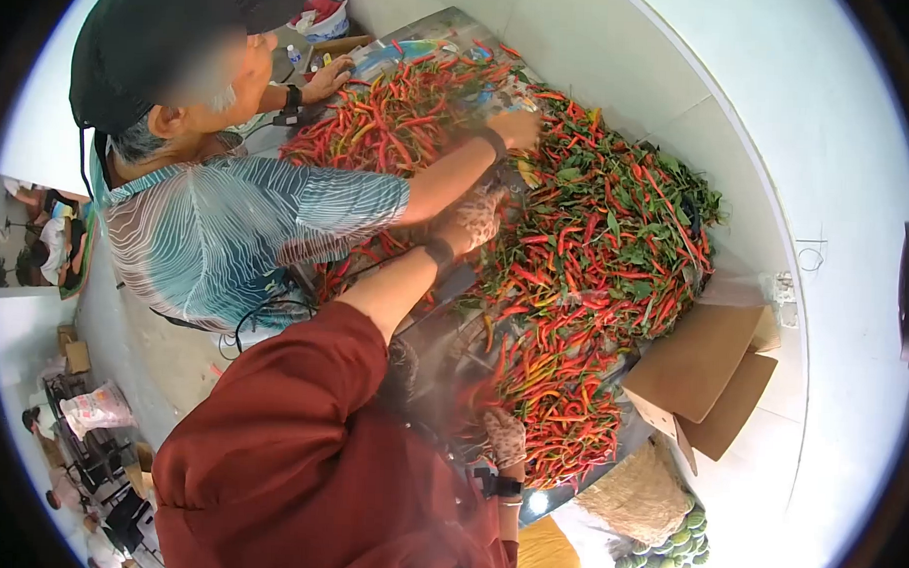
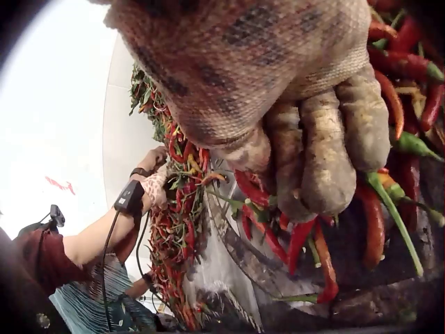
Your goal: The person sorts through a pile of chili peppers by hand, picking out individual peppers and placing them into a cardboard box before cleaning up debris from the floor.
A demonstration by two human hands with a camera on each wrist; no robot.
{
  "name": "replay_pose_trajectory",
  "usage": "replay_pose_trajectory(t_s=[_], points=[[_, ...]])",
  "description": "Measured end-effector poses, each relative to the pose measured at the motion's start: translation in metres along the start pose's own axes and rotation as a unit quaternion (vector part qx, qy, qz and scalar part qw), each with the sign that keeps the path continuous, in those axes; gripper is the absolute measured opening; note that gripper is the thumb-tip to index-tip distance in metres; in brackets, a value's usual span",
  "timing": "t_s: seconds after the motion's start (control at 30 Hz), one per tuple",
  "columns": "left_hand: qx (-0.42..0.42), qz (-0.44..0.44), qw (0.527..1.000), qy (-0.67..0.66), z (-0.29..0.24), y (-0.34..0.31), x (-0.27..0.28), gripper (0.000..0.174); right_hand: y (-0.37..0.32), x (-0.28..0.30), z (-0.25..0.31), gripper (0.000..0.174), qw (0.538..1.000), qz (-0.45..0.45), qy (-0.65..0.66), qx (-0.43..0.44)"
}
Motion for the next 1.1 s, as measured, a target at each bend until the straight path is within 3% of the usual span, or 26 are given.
replay_pose_trajectory(t_s=[0.07,0.1,0.13,0.2,0.23,0.27,0.37,0.47,0.5,0.53,0.6,0.63,0.67,0.73,0.77,0.8,0.87,0.93,1.03,1.1], points=[[-0.047,-0.102,0.976,0.189,-0.019,-0.034,0.004,0.05,0.003,0.003,0.006,0.025,0.999,0.008,0.009,-0.045],[-0.066,-0.116,0.979,0.156,-0.011,-0.036,-0.01,0.046,0.003,0.021,0.043,0.025,0.999,0.021,-0.041,-0.006],[-0.067,-0.115,0.979,0.155,-0.014,-0.046,-0.008,0.046,0.004,0.019,0.04,0.025,0.999,0.02,-0.041,-0.007],[-0.101,-0.014,0.988,0.12,-0.019,-0.066,-0.01,0.047,0.005,0.014,0.029,0.024,0.997,0.012,-0.076,0.027],[-0.117,-0.008,0.986,0.12,-0.015,-0.074,-0.018,0.048,0.007,0.013,0.026,0.024,0.979,0.019,-0.175,0.1],[-0.116,-0.006,0.986,0.12,-0.013,-0.08,-0.025,0.048,0.005,0.011,0.02,0.024,0.98,0.021,-0.174,0.098],[-0.164,0.048,0.971,0.169,-0.014,-0.106,-0.035,0.051,0.003,0.002,0.013,0.022,0.999,0.023,0.021,-0.013],[-0.195,0.057,0.97,0.134,-0.015,-0.126,-0.042,0.051,0.002,-0.005,-0.001,0.022,0.994,-0.001,0.074,-0.083],[-0.219,0.025,0.969,0.115,-0.013,-0.133,-0.042,0.049,0.0,-0.001,0.005,0.024,0.997,-0.03,-0.056,0.047],[-0.219,0.027,0.968,0.115,-0.008,-0.139,-0.042,0.049,-0.001,0.0,0.006,0.024,0.997,-0.03,-0.055,0.045],[-0.239,-0.007,0.971,-0.013,-0.006,-0.157,-0.027,0.046,0.0,0.004,0.014,0.025,0.998,-0.013,0.037,-0.057],[-0.225,-0.009,0.968,-0.109,0.004,-0.162,-0.032,0.045,0.0,0.007,0.019,0.025,0.998,-0.026,0.012,-0.047],[-0.223,-0.009,0.969,-0.11,0.016,-0.17,-0.036,0.045,-0.002,0.012,0.023,0.025,0.999,-0.024,0.012,-0.047],[-0.159,-0.063,0.985,-0.023,0.016,-0.198,-0.017,0.042,0.005,0.038,0.069,0.025,0.981,-0.065,0.154,-0.098],[-0.154,-0.019,0.988,0.018,0.026,-0.2,-0.025,0.043,0.011,0.036,0.055,0.025,0.993,-0.073,0.074,-0.057],[-0.153,-0.018,0.988,0.019,0.025,-0.208,-0.027,0.043,0.017,0.037,0.059,0.025,0.993,-0.072,0.076,-0.056],[-0.08,0.011,0.995,0.053,0.019,-0.226,-0.034,0.048,0.036,0.043,0.079,0.029,0.991,-0.107,-0.063,0.049],[-0.068,0.017,0.993,0.095,0.031,-0.223,-0.056,0.052,0.054,0.037,0.087,0.033,0.994,-0.1,-0.044,0.021],[-0.112,-0.031,0.989,0.093,0.038,-0.227,-0.068,0.053,0.073,0.014,0.069,0.034,0.985,0.052,-0.152,-0.061],[-0.124,-0.027,0.988,0.087,0.046,-0.232,-0.069,0.052,0.065,0.014,0.063,0.034,0.981,0.044,-0.171,-0.077]])
Point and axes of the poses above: each hand's wrist, its own y-axis towards the middle knuckle, its own x-axis out of the back of the hand, z = x × y, the point moved 2 cm from there along y, towards the middle knuckle, and after that the axes turned 6 degrees about z, right-handed, at the moved point
